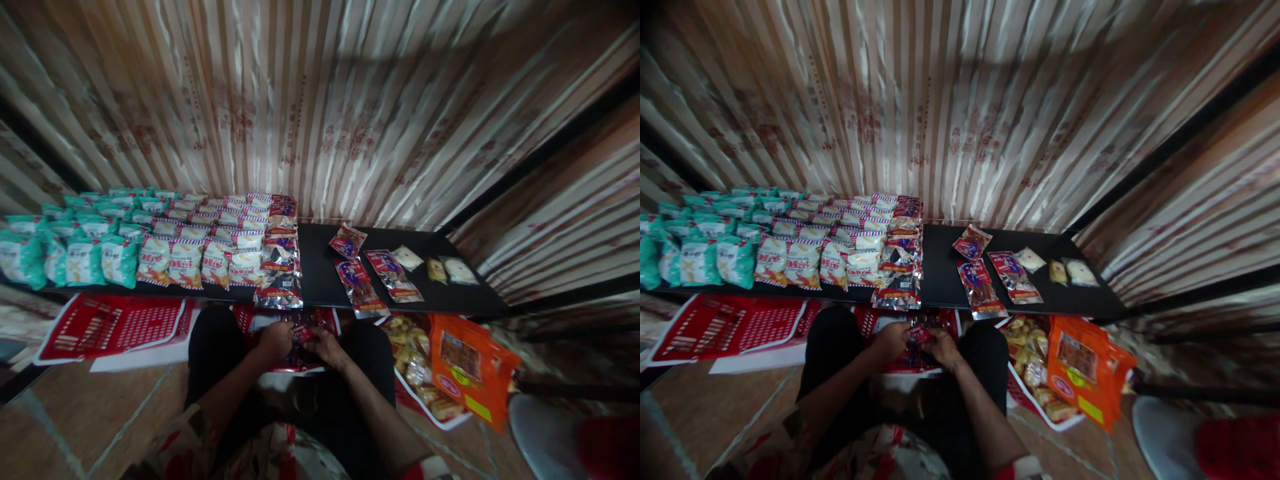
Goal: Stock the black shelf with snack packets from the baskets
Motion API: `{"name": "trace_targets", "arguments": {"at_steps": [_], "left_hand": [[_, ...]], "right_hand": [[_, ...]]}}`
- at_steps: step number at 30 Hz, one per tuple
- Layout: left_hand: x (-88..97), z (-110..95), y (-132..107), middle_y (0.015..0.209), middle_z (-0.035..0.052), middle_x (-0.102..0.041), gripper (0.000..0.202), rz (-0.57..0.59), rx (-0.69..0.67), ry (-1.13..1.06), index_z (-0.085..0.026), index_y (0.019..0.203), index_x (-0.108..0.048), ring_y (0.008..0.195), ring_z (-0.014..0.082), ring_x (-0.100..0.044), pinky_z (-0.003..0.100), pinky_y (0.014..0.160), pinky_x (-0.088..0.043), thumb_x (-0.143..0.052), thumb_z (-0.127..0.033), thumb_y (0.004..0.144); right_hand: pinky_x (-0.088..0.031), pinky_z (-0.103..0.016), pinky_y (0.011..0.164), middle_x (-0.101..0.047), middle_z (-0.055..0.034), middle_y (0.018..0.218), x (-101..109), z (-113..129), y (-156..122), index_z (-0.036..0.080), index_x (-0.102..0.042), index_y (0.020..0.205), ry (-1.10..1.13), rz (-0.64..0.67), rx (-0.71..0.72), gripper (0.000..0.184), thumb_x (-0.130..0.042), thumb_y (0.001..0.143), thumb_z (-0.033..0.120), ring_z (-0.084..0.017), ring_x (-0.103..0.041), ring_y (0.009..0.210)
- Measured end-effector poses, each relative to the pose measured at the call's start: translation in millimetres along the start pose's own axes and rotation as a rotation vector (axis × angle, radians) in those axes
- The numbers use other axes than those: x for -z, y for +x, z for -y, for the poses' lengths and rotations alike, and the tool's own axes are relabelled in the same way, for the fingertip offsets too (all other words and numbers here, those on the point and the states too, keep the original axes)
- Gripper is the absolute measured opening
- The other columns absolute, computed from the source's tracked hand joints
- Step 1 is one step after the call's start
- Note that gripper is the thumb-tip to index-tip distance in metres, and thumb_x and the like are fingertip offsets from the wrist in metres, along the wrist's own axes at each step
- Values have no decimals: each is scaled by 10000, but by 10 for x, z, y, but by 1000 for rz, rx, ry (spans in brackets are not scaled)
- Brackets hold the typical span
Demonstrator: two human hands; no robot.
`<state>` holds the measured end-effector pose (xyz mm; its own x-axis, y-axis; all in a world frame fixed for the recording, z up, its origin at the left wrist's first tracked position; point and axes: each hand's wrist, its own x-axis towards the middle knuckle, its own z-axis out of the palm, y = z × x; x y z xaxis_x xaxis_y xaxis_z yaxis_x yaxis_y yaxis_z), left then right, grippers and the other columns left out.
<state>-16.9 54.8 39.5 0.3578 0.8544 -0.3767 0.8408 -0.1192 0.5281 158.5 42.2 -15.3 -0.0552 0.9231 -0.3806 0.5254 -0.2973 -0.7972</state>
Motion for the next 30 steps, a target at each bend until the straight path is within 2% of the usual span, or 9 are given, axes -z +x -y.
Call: {"name": "trace_targets", "arguments": {"at_steps": [4,8,10,17,20,22,26,28,30], "left_hand": [[118,-110,-94,996,107,-684,267,3,-37,76,-172,933,-637,945,213,-620,293,819,-425,-386,-208,847],[228,-198,-175,976,104,-691,265,-3,-54,122,-188,907,-646,929,226,-633,305,794,-447,-393,-227,838],[295,-238,-212,968,98,-694,268,-8,-64,131,-195,900,-647,923,224,-638,306,787,-455,-388,-230,840],[582,-349,-332,977,67,-693,231,-92,-135,90,-214,912,-645,945,217,-635,308,821,-463,-431,-257,838],[642,-375,-342,1046,74,-672,247,-155,-176,4,-194,993,-637,990,214,-617,318,877,-456,-459,-228,825],[629,-389,-325,1154,91,-627,317,-237,-215,-71,-168,1108,-595,1072,208,-578,324,950,-427,-468,-200,820],[520,-430,-279,1398,139,-423,529,-422,-243,-217,-112,1340,-384,1293,209,-388,361,1072,-337,-453,-161,818],[456,-463,-271,1455,152,-331,593,-498,-252,-267,-92,1385,-301,1351,215,-294,386,1096,-312,-442,-141,811],[392,-501,-279,1474,154,-293,606,-565,-270,-298,-92,1394,-282,1373,218,-245,400,1108,-299,-429,-131,808]], "right_hand": [[-460,-262,628,-639,16,648,4,-54,-35,167,-665,710,178,176,-12,211,-699,595,341,-148,-567,621],[-395,-253,553,-526,42,513,30,-109,-55,168,-587,543,274,264,59,318,-713,587,457,-101,-434,503],[-373,-254,540,-501,45,494,62,-86,-91,168,-569,517,285,281,97,365,-712,592,496,-91,-394,487],[-428,-302,659,-610,13,607,241,230,-331,161,-666,671,445,335,104,411,-710,599,564,-136,-528,591],[-428,-299,652,-606,12,590,327,325,-388,150,-666,644,448,299,101,423,-733,572,561,-129,-521,580],[-430,-299,642,-613,3,592,387,377,-417,142,-677,652,455,245,98,444,-731,568,574,-133,-525,581],[-436,-307,634,-655,-21,639,524,521,-497,137,-714,750,504,138,89,477,-726,575,580,-143,-549,575],[-441,-311,639,-669,-26,648,597,611,-540,142,-724,770,516,69,98,475,-729,575,575,-151,-561,577],[-448,-316,665,-682,-28,664,662,692,-572,155,-728,770,522,-16,113,458,-734,573,569,-165,-581,613]]}}
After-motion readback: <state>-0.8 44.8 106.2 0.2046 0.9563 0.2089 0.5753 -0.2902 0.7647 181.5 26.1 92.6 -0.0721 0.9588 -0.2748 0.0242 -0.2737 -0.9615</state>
